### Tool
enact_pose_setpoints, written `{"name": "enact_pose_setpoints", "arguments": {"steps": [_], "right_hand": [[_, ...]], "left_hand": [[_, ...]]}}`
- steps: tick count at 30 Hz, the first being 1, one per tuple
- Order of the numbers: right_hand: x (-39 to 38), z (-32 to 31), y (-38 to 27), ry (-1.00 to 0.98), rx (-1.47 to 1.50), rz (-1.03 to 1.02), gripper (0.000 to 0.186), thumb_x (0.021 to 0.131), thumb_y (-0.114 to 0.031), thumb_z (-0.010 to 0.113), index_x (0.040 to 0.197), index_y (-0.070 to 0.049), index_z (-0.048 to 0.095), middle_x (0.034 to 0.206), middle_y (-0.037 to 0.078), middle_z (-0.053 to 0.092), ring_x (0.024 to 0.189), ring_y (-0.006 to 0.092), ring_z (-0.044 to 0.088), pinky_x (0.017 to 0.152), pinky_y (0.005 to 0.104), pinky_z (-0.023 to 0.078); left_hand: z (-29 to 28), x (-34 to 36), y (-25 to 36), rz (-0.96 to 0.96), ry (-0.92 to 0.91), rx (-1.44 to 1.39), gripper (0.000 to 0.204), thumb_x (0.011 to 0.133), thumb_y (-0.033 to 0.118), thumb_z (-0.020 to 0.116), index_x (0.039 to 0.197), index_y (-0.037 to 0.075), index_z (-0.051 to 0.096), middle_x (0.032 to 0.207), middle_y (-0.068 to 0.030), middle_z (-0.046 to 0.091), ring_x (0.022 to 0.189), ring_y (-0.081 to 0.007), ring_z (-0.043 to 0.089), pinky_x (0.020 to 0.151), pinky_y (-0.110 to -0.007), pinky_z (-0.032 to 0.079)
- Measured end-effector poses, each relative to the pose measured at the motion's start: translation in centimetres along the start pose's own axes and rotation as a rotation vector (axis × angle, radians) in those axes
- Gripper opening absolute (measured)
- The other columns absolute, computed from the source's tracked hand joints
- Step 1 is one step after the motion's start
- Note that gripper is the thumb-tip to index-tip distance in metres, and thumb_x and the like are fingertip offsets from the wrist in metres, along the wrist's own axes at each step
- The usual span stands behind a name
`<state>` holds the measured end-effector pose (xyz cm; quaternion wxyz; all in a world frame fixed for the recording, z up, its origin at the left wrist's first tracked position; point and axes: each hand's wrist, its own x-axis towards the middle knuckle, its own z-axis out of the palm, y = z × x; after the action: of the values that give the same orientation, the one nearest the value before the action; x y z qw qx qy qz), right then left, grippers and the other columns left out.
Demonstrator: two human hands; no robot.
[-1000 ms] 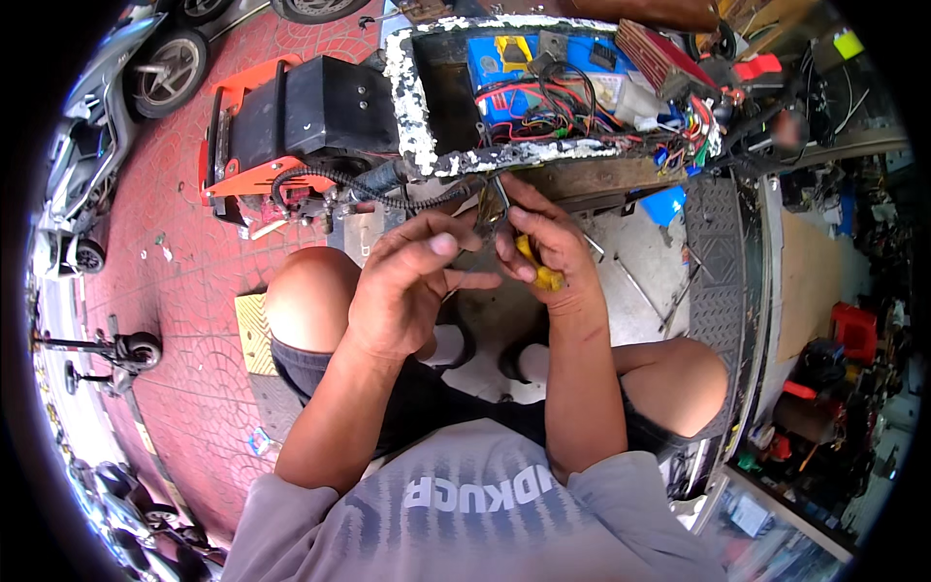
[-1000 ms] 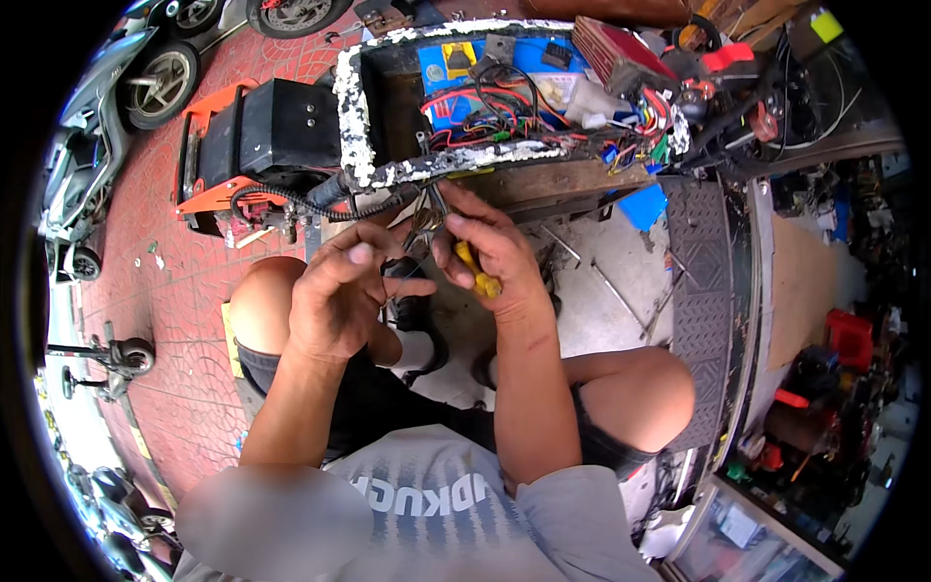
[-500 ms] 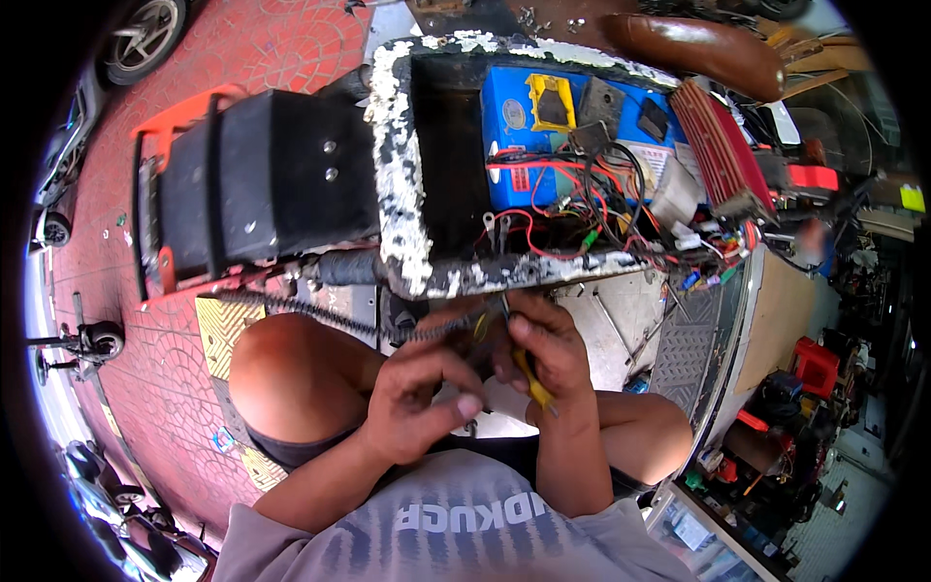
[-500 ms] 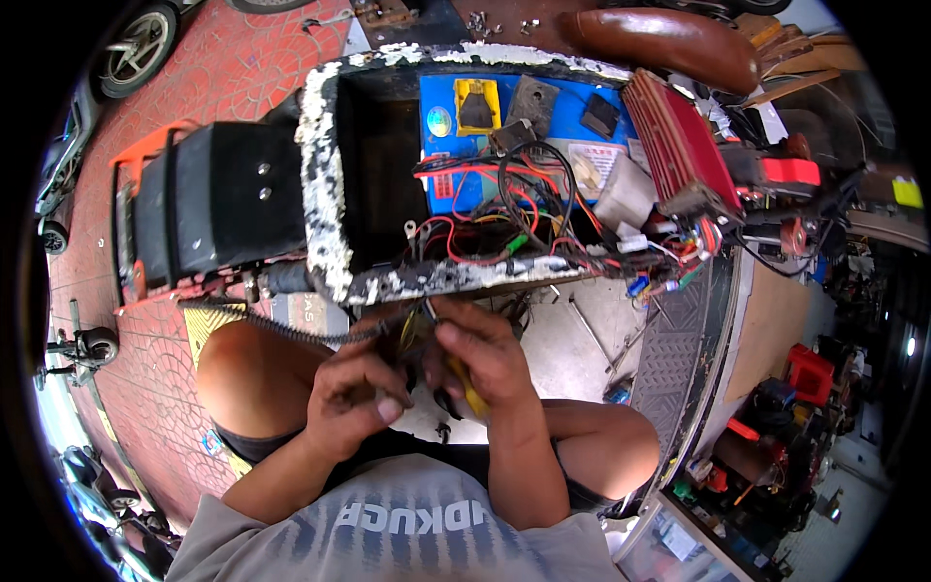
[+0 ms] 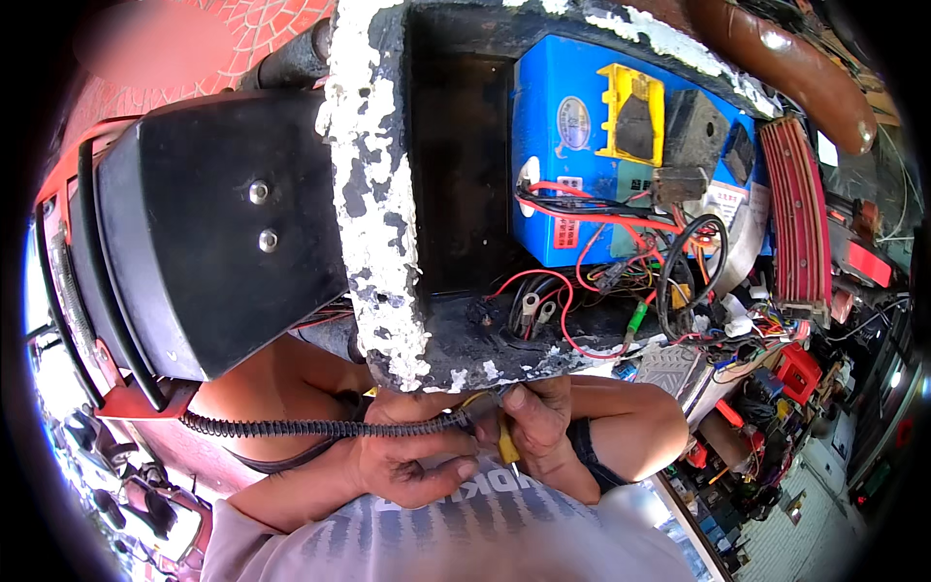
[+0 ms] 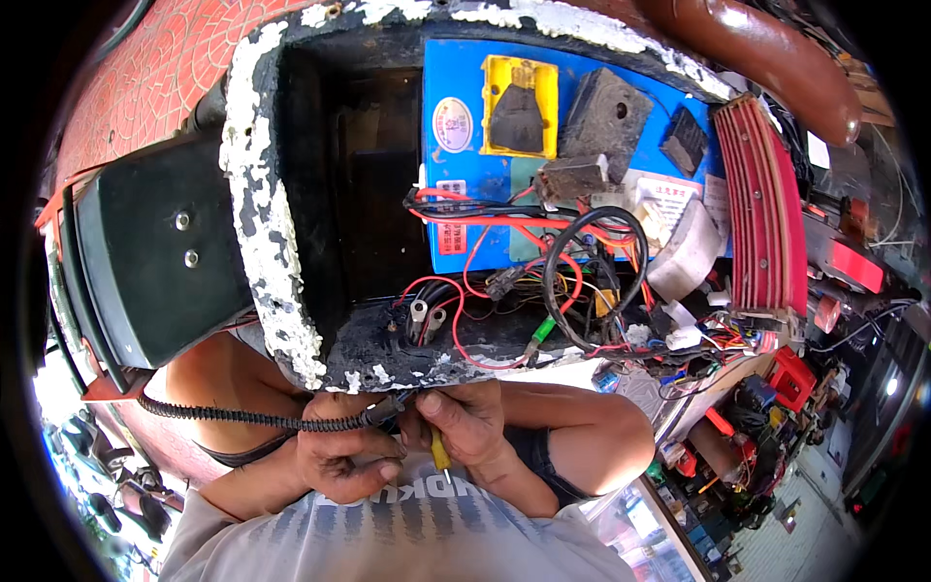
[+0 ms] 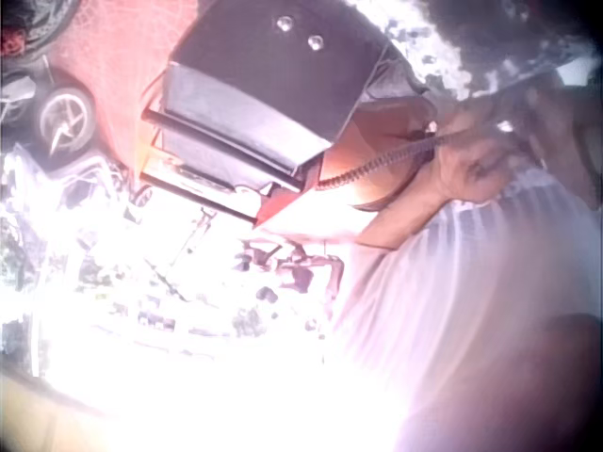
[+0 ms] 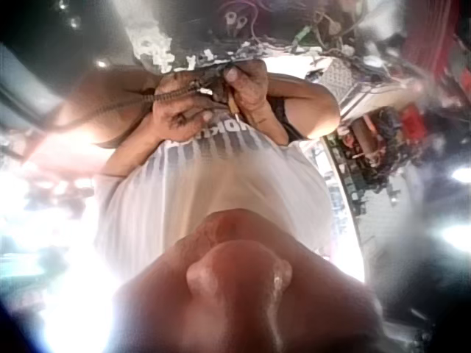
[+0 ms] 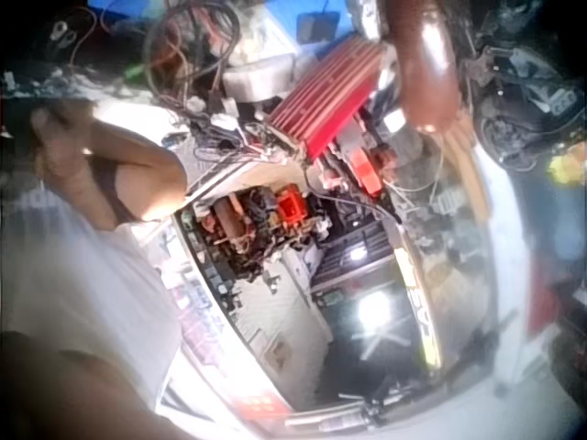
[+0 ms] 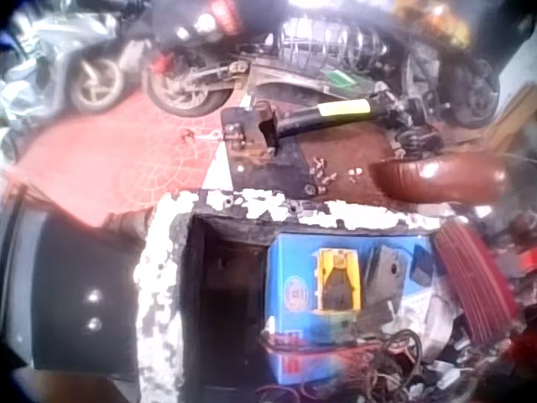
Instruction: The person repairs the wiring of an electric vehicle by stripping wire insulation, joining wires by hand, and tightening connections using a screwdriver.
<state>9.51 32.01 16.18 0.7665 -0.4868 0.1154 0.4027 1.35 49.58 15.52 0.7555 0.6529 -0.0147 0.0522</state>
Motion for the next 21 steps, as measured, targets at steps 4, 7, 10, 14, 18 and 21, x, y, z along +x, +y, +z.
{"name": "enact_pose_setpoints", "arguments": {"steps": [4, 7, 10, 14, 18, 21], "right_hand": [[0.3, 0.2, -0.3, -0.057, 0.007, 0.006, 0.035, 0.102, -0.024, 0.066, 0.118, 0.008, 0.068, 0.09, 0.013, 0.071, 0.059, 0.0166, 0.065, 0.049, 0.0266, 0.05], [0.0, -0.4, 0.8, -0.088, 0.033, -0.035, 0.037, 0.103, -0.025, 0.065, 0.12, 0.008, 0.066, 0.086, 0.013, 0.069, 0.056, 0.0157, 0.063, 0.046, 0.0261, 0.047], [-0.3, 0.5, 1.3, -0.092, 0.012, -0.095, 0.039, 0.104, -0.028, 0.062, 0.119, 0.008, 0.064, 0.084, 0.015, 0.07, 0.052, 0.0147, 0.06, 0.043, 0.0249, 0.044], [-0.4, 0.8, 1.9, -0.099, 0.059, -0.082, 0.032, 0.106, -0.027, 0.058, 0.125, -0.001, 0.061, 0.095, 0.017, 0.073, 0.056, 0.017, 0.063, 0.042, 0.0248, 0.045], [-0.4, 2.5, 2.0, -0.064, 0.116, -0.136, 0.032, 0.108, -0.025, 0.055, 0.136, -0.009, 0.057, 0.1, 0.014, 0.072, 0.056, 0.0143, 0.062, 0.042, 0.023, 0.043], [-0.4, 3.1, 2.5, -0.035, 0.146, -0.195, 0.033, 0.109, -0.022, 0.052, 0.14, -0.009, 0.055, 0.094, 0.01, 0.071, 0.053, 0.0129, 0.059, 0.041, 0.0234, 0.041]], "left_hand": [[-0.5, 0.7, 0.3, 0.053, -0.066, 0.037, 0.017, 0.078, 0.01, 0.076, 0.091, 0.0, 0.076, 0.122, -0.0289, 0.068, 0.093, -0.0346, 0.075, 0.077, -0.038, 0.059], [-0.6, 0.3, 1.3, -0.036, -0.089, -0.003, 0.02, 0.077, 0.013, 0.077, 0.093, 0.001, 0.076, 0.134, -0.0338, 0.06, 0.103, -0.0392, 0.07, 0.081, -0.039, 0.058], [-1.5, 0.9, 5.0, -0.128, -0.206, 0.231, 0.033, 0.076, 0.019, 0.08, 0.103, 0.001, 0.075, 0.137, -0.0341, 0.057, 0.104, -0.0397, 0.068, 0.084, -0.043, 0.057], [-1.5, 1.7, 11.8, -0.2, -0.295, 0.658, 0.04, 0.077, 0.019, 0.08, 0.108, -0.004, 0.071, 0.126, -0.0309, 0.063, 0.101, -0.0405, 0.07, 0.088, -0.048, 0.057], [-2.2, 4.8, 14.3, 0.249, -0.125, 1.078, 0.028, 0.075, 0.004, 0.073, 0.1, -0.008, 0.069, 0.109, -0.0273, 0.069, 0.105, -0.041, 0.067, 0.082, -0.047, 0.058], [-2.1, 9.1, 11.5, 0.239, -0.122, 1.222, 0.031, 0.073, 0.003, 0.07, 0.103, -0.003, 0.07, 0.105, -0.0164, 0.071, 0.101, -0.0371, 0.067, 0.098, -0.052, 0.051]]}}
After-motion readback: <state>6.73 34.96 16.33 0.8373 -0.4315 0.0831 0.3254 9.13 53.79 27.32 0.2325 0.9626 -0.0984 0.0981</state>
